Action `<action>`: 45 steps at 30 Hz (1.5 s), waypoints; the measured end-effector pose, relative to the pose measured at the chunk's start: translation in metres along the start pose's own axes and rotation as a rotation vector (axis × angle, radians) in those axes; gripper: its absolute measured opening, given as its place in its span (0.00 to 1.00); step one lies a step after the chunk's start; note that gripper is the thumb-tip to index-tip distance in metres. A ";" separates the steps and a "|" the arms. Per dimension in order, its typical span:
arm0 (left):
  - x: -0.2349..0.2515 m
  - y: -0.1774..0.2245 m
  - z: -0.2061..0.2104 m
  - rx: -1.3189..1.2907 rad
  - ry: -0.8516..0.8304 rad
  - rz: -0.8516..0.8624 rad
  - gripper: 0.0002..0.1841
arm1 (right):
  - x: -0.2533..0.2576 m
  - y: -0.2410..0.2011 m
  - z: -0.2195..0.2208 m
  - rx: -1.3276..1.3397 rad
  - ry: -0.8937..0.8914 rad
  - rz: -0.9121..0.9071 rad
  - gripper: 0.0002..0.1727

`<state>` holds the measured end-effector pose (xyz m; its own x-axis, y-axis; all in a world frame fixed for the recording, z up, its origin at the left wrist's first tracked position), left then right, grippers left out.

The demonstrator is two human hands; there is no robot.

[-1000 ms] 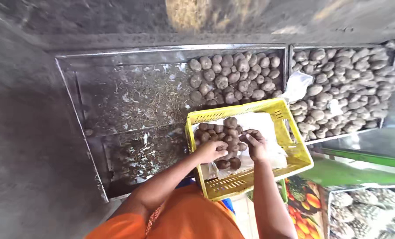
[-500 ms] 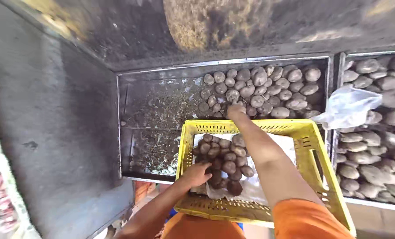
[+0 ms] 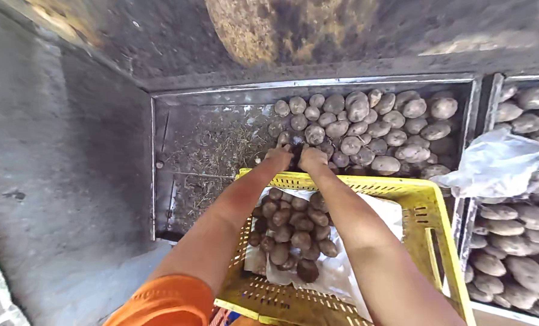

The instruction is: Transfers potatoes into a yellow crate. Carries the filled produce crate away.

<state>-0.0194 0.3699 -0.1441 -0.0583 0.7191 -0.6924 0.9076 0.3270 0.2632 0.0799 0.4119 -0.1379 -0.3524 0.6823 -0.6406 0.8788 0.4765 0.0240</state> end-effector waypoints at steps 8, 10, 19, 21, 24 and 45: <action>0.009 -0.001 0.011 0.140 -0.045 -0.101 0.22 | 0.006 -0.005 0.009 0.075 -0.081 0.032 0.39; 0.015 -0.003 0.015 0.157 -0.052 -0.081 0.22 | 0.007 -0.001 0.005 0.083 -0.055 0.031 0.39; 0.012 -0.024 -0.002 -0.165 0.114 -0.114 0.38 | 0.015 0.047 -0.025 0.831 0.360 0.022 0.45; 0.015 -0.021 0.004 -0.130 0.078 -0.075 0.37 | 0.003 0.053 -0.031 1.248 0.450 -0.164 0.39; 0.025 -0.011 0.007 -0.097 0.062 0.044 0.34 | -0.044 0.062 -0.037 1.735 0.395 -0.379 0.24; -0.021 -0.036 -0.032 -1.439 0.287 0.254 0.33 | -0.359 0.144 0.138 1.024 0.390 0.008 0.14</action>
<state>-0.0641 0.3625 -0.1170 -0.1987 0.8856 -0.4199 -0.2627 0.3646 0.8933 0.3778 0.1590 -0.0106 -0.2647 0.8979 -0.3516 0.6684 -0.0920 -0.7381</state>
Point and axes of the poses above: each hand's wrist, its own x-axis towards the middle knuckle, its own z-axis out of the palm, y = z × x, the point moved 8 cm from there along x, towards the middle knuckle, and after that the axes turned 15 degrees about -x, right-handed, at the moved point
